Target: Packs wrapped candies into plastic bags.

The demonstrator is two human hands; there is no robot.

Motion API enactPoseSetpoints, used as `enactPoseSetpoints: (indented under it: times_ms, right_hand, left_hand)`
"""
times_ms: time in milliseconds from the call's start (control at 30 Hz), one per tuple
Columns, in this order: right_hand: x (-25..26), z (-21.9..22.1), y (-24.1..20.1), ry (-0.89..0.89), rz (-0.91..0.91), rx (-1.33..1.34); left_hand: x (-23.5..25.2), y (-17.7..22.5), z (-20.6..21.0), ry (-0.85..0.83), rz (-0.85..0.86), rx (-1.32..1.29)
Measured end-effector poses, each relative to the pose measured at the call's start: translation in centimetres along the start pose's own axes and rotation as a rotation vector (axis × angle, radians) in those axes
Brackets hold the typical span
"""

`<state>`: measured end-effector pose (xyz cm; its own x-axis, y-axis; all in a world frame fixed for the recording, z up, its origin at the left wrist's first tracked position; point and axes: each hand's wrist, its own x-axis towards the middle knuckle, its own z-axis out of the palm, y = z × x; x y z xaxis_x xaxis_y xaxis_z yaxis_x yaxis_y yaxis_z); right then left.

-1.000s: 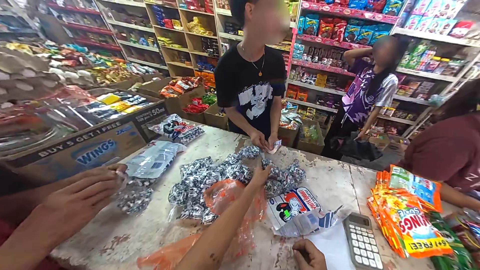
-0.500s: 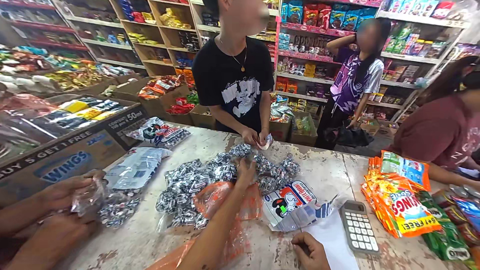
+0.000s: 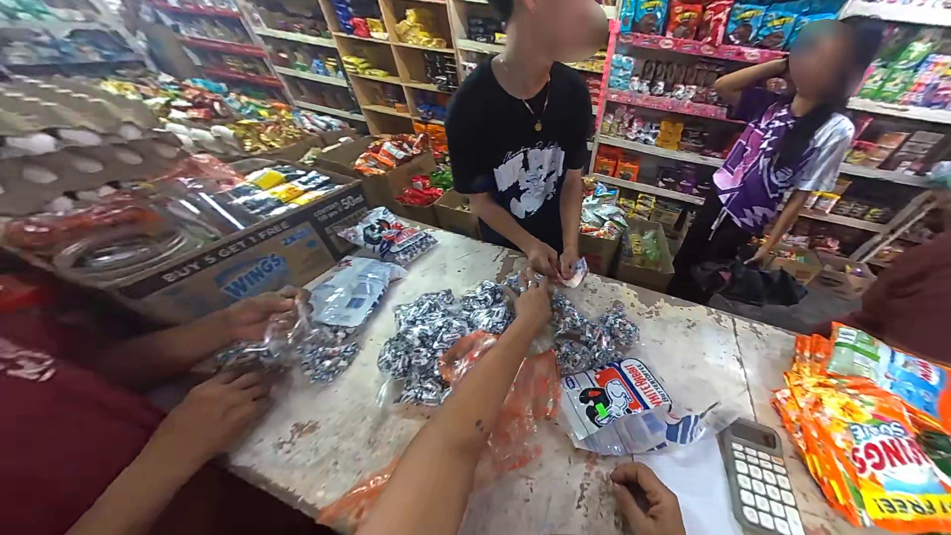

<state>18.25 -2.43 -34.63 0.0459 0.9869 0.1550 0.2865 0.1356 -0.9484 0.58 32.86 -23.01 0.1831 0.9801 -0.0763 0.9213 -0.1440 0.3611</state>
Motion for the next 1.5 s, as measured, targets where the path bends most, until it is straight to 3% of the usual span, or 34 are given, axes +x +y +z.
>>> enactPoseSetpoints:
  times_ms: [133,300,633,833,1000,1167,1300,1400,1500]
  right_hand:
    - [0.2,-0.4,0.1,-0.019,-0.01,-0.04]
    - [-0.1,0.1,2.0,0.004,-0.063,-0.008]
    - [-0.3,-0.5,-3.2,-0.06,-0.028,-0.018]
    - [0.1,-0.2,-0.5,-0.059,-0.064,-0.118]
    - [0.1,-0.2,2.0,-0.066,-0.06,-0.126]
    - [0.0,0.0,3.1,-0.034,-0.07,-0.11]
    - [-0.2,0.4,4.4,0.022,-0.093,-0.102]
    - [-0.1,0.9,4.7,0.071,-0.102,-0.076]
    - [0.7,2.6,3.6,0.001,-0.245,0.024]
  left_hand:
    - [0.8,-1.5,0.6,0.008,0.049,0.119]
    - [-0.6,-1.2,-0.6,0.101,-0.084,0.181]
    - [0.3,-5.3,-4.0,0.212,-0.315,0.233]
    - [-1.7,-3.7,-5.6,0.075,-0.274,0.162]
    - [-3.7,-1.3,-4.5,-0.068,-0.152,0.163]
    - [-10.9,1.2,-4.2,-0.243,0.118,0.147]
    - [-16.4,0.5,-6.2,-0.442,0.291,0.08]
    - [-18.0,-1.1,-9.9,-0.388,0.466,-0.194]
    - [-17.1,-5.8,-9.8,-0.225,0.582,-0.762]
